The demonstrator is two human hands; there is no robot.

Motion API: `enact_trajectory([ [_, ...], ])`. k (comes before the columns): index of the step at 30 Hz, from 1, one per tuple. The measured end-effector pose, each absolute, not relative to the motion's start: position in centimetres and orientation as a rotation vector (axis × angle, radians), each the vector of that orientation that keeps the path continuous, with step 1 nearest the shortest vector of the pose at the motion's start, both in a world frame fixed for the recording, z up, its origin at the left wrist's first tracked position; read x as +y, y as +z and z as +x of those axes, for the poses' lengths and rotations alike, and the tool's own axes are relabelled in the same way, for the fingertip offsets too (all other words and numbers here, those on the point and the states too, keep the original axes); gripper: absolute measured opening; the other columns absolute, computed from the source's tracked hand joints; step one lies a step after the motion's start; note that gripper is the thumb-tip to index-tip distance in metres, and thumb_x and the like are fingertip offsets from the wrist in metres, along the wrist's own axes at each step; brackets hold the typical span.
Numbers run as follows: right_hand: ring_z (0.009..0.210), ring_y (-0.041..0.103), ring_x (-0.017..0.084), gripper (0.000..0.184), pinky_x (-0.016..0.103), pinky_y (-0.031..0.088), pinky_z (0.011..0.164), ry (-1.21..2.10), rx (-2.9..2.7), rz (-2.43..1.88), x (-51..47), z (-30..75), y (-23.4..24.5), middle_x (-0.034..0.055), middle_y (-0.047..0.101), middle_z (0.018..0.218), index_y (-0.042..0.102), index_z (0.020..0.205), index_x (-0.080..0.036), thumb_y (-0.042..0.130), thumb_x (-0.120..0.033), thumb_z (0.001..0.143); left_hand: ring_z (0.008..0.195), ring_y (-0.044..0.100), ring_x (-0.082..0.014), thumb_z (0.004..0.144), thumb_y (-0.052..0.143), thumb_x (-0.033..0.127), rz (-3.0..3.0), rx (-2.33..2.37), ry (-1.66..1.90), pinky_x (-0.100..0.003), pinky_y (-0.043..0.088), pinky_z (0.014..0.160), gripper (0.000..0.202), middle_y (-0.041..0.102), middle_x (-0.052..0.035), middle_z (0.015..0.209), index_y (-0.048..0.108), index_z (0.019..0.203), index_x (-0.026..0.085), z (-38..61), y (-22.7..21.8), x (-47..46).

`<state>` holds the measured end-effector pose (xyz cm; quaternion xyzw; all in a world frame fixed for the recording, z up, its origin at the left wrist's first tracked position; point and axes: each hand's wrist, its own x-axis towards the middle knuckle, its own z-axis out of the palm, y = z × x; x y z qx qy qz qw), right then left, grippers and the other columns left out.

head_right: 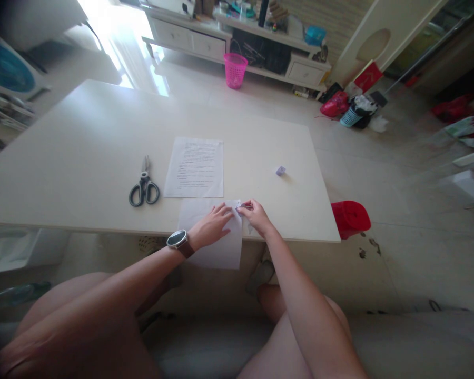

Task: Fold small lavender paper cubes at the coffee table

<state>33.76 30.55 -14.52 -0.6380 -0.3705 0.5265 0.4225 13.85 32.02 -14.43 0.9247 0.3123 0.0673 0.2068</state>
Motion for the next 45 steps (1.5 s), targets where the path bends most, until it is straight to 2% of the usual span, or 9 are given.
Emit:
enact_trajectory([
  [11,0.081,0.061,0.017,0.036,0.032,0.048,0.079,1.155,-1.116,-1.647,30.6,34.0,-15.0,0.0010,0.066,0.083,0.060,0.086,-0.019,0.078,-0.041,0.064,0.146,0.033,-0.0360,0.088,0.066,0.022,2.632,0.875,0.171,-0.058,0.034,0.117,0.048,0.046,-0.0155,0.147,0.049,0.133,0.019,14.1,-14.3,31.6],
  [15,0.081,0.061,0.018,0.036,0.032,0.049,0.076,1.073,-1.151,-1.636,30.7,34.1,-14.9,0.0017,0.066,0.085,0.059,0.087,-0.019,0.078,-0.042,0.066,0.146,0.032,-0.0369,0.087,0.067,0.024,2.669,0.896,0.196,-0.058,0.029,0.120,0.051,0.043,-0.0168,0.149,0.050,0.134,0.017,14.1,-14.0,31.5],
  [18,0.079,0.062,0.018,0.038,0.032,0.049,0.075,1.017,-1.146,-1.609,30.9,34.2,-14.6,0.0028,0.066,0.085,0.058,0.087,-0.020,0.078,-0.044,0.066,0.146,0.032,-0.0346,0.087,0.066,0.025,2.700,0.911,0.291,-0.054,0.024,0.123,0.051,0.041,-0.0174,0.151,0.050,0.134,0.017,14.2,-13.5,31.4],
  [21,0.079,0.062,0.019,0.040,0.033,0.050,0.076,0.950,-1.110,-1.600,31.1,34.4,-14.5,0.0037,0.067,0.086,0.056,0.087,-0.021,0.078,-0.045,0.066,0.145,0.032,-0.0325,0.087,0.063,0.022,2.710,0.925,0.356,-0.049,0.027,0.122,0.051,0.040,-0.0167,0.151,0.049,0.135,0.017,14.4,-13.0,31.1],
  [27,0.085,0.063,0.020,0.037,0.035,0.051,0.081,0.800,-1.032,-1.608,31.3,34.9,-14.8,0.0049,0.066,0.090,0.055,0.090,-0.021,0.076,-0.043,0.069,0.140,0.038,-0.0303,0.089,0.060,0.022,2.699,0.899,0.299,-0.046,0.037,0.114,0.051,0.043,-0.0135,0.152,0.047,0.138,0.019,14.5,-12.9,30.6],
  [34,0.085,0.062,0.020,0.036,0.037,0.051,0.083,0.853,-1.046,-1.644,31.5,34.9,-16.0,0.0047,0.066,0.090,0.056,0.088,-0.021,0.075,-0.043,0.068,0.145,0.035,-0.0314,0.091,0.061,0.029,2.670,0.901,0.162,-0.046,0.031,0.119,0.059,0.042,-0.0153,0.155,0.043,0.145,0.015,14.2,-14.7,30.7],
  [41,0.080,0.062,0.018,0.038,0.034,0.053,0.077,0.975,-0.982,-1.695,31.6,35.1,-16.8,0.0037,0.066,0.090,0.056,0.086,-0.021,0.075,-0.045,0.063,0.148,0.032,-0.0323,0.094,0.060,0.031,2.643,0.908,0.100,-0.047,0.029,0.122,0.062,0.039,-0.0159,0.158,0.039,0.150,0.013,14.2,-15.0,30.7],
  [45,0.081,0.063,0.017,0.033,0.033,0.055,0.073,1.042,-0.879,-1.708,31.6,35.5,-16.4,0.0026,0.065,0.093,0.053,0.085,-0.022,0.071,-0.041,0.064,0.147,0.033,-0.0323,0.094,0.059,0.032,2.644,0.902,0.130,-0.049,0.029,0.121,0.061,0.040,-0.0161,0.158,0.040,0.150,0.015,14.1,-15.0,30.7],
])
